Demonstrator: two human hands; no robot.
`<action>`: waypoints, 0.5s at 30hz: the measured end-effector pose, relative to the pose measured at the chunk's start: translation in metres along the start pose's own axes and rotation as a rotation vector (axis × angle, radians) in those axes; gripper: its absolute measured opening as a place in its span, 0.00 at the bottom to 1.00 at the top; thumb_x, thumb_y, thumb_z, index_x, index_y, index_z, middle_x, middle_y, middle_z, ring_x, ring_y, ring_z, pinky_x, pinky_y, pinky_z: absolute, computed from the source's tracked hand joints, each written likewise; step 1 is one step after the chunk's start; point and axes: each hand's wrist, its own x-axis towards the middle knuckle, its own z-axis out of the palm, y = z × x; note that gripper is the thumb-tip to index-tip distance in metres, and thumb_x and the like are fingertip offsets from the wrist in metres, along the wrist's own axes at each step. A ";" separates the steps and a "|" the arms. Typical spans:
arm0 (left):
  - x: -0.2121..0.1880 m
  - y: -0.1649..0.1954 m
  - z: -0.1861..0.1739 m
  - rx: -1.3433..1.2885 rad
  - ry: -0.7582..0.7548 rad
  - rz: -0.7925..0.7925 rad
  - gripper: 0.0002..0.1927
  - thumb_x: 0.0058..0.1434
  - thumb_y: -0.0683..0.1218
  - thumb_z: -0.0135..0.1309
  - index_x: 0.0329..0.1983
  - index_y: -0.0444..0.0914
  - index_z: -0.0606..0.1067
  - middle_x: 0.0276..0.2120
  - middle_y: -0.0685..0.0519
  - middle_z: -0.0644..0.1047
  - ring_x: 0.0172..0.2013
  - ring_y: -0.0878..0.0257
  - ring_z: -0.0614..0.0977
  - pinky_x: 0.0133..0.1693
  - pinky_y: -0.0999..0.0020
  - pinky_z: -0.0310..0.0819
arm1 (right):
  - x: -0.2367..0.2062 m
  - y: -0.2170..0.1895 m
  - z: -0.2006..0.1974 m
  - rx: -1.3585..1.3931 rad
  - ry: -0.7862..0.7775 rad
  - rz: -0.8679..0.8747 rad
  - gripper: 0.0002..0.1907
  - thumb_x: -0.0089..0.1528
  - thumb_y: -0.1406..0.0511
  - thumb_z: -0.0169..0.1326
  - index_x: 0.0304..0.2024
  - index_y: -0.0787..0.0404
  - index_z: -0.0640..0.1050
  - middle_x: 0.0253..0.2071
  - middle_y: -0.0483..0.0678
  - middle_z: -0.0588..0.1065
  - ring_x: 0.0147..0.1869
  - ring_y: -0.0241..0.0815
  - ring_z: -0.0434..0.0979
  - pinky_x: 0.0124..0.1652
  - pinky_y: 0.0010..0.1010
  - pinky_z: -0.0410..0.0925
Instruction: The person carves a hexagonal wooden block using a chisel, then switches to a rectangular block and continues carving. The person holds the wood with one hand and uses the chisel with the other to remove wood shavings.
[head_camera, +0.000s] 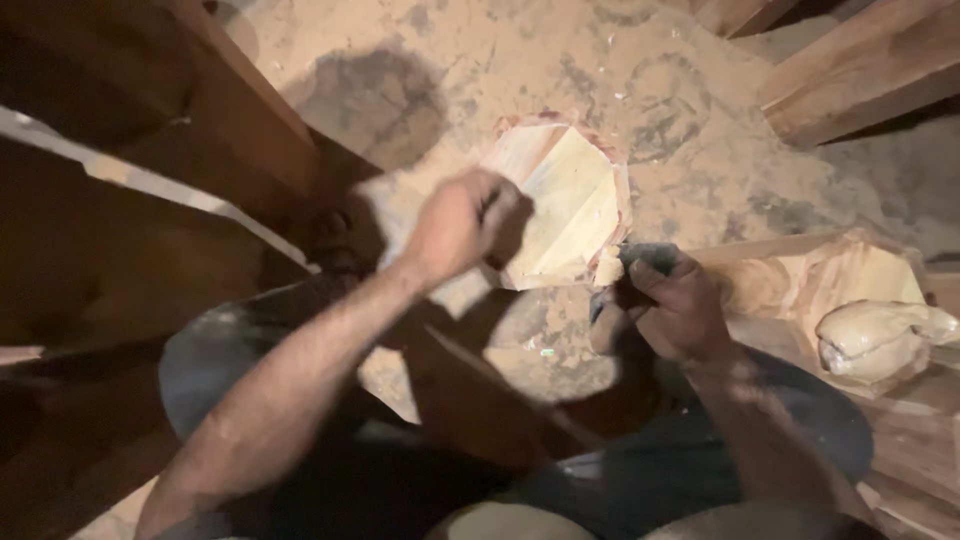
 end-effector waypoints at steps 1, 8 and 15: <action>-0.003 0.009 0.006 -0.070 0.001 0.058 0.07 0.66 0.42 0.54 0.40 0.34 0.79 0.39 0.45 0.82 0.41 0.55 0.84 0.47 0.60 0.79 | 0.002 -0.006 -0.003 -0.014 -0.052 -0.017 0.10 0.70 0.66 0.50 0.46 0.65 0.80 0.35 0.47 0.80 0.36 0.37 0.79 0.39 0.30 0.73; -0.020 0.045 0.044 -0.307 -0.091 0.066 0.10 0.69 0.44 0.54 0.47 0.36 0.82 0.41 0.48 0.84 0.41 0.63 0.86 0.45 0.66 0.82 | 0.002 -0.007 -0.006 -0.274 0.028 -0.140 0.07 0.70 0.67 0.51 0.42 0.63 0.79 0.32 0.45 0.79 0.34 0.33 0.77 0.37 0.24 0.70; -0.020 0.061 0.049 -0.364 -0.119 0.050 0.12 0.67 0.44 0.55 0.47 0.33 0.81 0.39 0.47 0.85 0.40 0.64 0.87 0.45 0.68 0.83 | -0.001 -0.009 0.000 -0.301 0.076 -0.230 0.05 0.69 0.68 0.57 0.41 0.65 0.79 0.32 0.46 0.77 0.33 0.33 0.75 0.35 0.25 0.70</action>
